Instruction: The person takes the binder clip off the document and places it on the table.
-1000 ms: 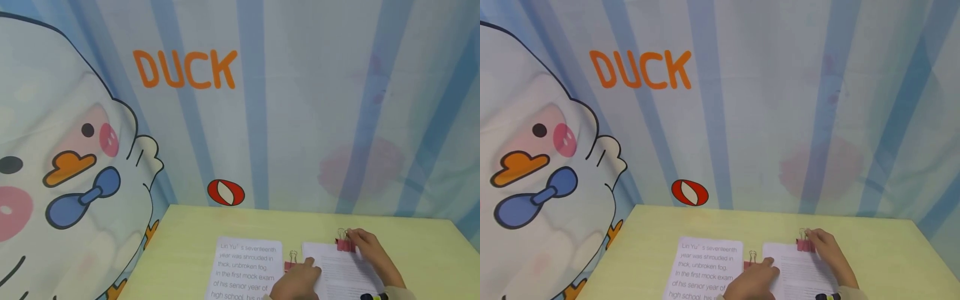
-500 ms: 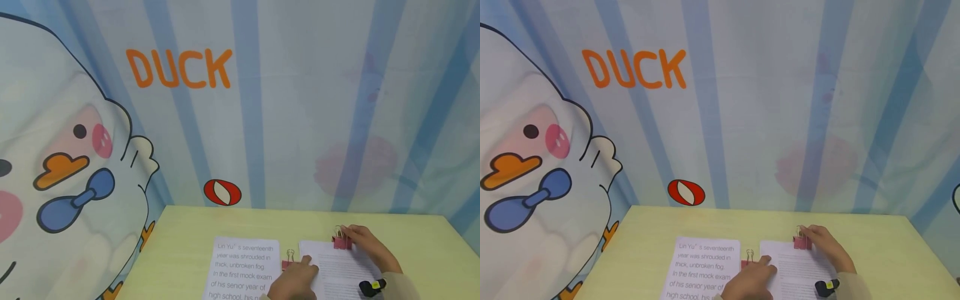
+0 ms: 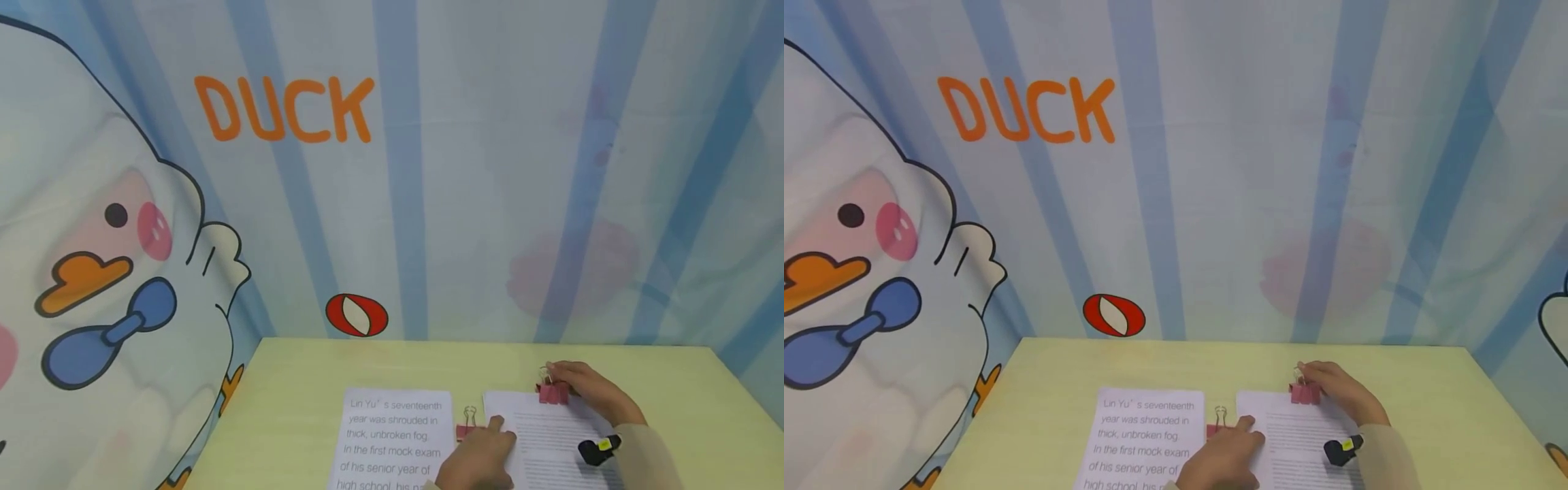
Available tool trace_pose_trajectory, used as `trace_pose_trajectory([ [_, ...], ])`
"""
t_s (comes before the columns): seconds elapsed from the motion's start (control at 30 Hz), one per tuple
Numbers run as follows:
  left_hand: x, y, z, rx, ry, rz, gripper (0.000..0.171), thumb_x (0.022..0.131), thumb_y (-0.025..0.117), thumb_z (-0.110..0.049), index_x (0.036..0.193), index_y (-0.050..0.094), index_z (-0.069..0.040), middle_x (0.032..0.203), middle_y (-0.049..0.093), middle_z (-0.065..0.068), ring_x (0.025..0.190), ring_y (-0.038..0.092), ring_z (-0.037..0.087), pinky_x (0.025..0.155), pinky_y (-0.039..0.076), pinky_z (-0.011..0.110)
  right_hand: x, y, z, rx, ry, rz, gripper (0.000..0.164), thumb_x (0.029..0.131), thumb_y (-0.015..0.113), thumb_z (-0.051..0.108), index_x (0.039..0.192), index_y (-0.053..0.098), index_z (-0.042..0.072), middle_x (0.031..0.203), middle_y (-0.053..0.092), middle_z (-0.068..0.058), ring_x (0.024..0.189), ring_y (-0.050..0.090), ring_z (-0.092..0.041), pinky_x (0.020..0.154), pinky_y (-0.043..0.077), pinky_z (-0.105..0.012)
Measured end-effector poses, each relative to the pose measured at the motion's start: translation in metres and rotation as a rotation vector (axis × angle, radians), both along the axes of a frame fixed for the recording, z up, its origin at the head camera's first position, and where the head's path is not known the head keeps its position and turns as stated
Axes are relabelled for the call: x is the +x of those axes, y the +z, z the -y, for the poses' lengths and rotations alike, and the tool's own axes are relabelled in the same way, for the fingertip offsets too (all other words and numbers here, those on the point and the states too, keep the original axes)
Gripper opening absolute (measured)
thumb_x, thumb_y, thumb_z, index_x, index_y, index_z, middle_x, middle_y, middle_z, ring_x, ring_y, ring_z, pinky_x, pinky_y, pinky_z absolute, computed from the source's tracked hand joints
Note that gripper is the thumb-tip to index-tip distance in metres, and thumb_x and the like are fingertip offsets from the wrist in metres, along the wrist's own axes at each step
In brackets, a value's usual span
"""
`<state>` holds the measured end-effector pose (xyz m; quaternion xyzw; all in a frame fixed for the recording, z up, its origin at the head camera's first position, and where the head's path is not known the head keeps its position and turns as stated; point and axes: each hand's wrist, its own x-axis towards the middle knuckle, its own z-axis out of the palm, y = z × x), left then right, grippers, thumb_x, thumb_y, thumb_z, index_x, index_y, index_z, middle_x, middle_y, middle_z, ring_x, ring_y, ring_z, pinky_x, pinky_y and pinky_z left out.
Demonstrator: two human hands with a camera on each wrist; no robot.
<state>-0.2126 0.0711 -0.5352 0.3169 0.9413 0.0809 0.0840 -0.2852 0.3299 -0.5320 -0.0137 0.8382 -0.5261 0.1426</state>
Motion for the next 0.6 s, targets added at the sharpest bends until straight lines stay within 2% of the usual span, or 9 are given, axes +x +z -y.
trace_pose_trajectory([
  [0.1,0.001,0.0,0.0,0.003,0.001,0.007,0.048,0.064,0.093,-0.025,0.108,0.072,-0.022,0.106,0.053,-0.008,0.071,0.05,0.008,0.067,0.048,0.022,-0.002,-0.002,-0.001,-0.035,0.036,-0.001,0.048,0.108,0.046,0.033,0.117,0.061,-0.012,0.109,0.061,-0.016,0.106,0.053,-0.026,0.096,0.041,-0.045],
  [0.2,0.001,-0.001,0.0,0.007,0.004,0.008,0.048,0.065,0.093,-0.026,0.108,0.072,-0.021,0.107,0.054,-0.008,0.071,0.05,0.008,0.067,0.048,0.022,-0.004,-0.002,-0.002,-0.061,0.054,0.011,0.044,0.108,0.047,0.033,0.104,0.061,-0.009,0.098,0.057,-0.008,0.095,0.051,-0.021,0.088,0.04,-0.038],
  [0.27,0.001,-0.001,0.0,0.009,0.007,0.012,0.047,0.066,0.093,-0.026,0.108,0.072,-0.021,0.108,0.054,-0.008,0.07,0.05,0.008,0.066,0.048,0.022,-0.004,0.0,-0.003,-0.076,0.067,0.014,0.044,0.108,0.047,0.032,0.106,0.061,-0.01,0.099,0.058,-0.008,0.095,0.052,-0.02,0.087,0.04,-0.037],
  [0.33,0.001,-0.002,0.0,0.012,0.007,0.01,0.047,0.066,0.093,-0.026,0.107,0.072,-0.021,0.108,0.054,-0.008,0.07,0.05,0.008,0.066,0.047,0.021,-0.003,0.002,-0.004,-0.084,0.074,0.014,0.046,0.108,0.048,0.031,0.117,0.061,-0.013,0.106,0.062,-0.011,0.098,0.054,-0.019,0.088,0.043,-0.036],
  [0.43,0.001,-0.002,0.0,0.015,0.006,0.01,0.046,0.065,0.093,-0.025,0.106,0.072,-0.022,0.107,0.053,-0.009,0.068,0.049,0.008,0.064,0.047,0.021,-0.002,0.006,-0.005,-0.101,0.099,0.009,0.052,0.108,0.047,0.027,0.13,0.053,-0.019,0.12,0.064,-0.02,0.104,0.057,-0.019,0.09,0.046,-0.038],
  [0.6,0.001,-0.002,0.0,0.014,0.008,0.002,0.045,0.065,0.093,-0.025,0.105,0.072,-0.022,0.107,0.053,-0.008,0.067,0.049,0.008,0.063,0.047,0.021,-0.003,0.008,-0.005,-0.126,0.103,0.01,0.053,0.107,0.048,0.022,0.136,0.044,-0.023,0.127,0.06,-0.026,0.105,0.056,-0.019,0.089,0.047,-0.035],
])
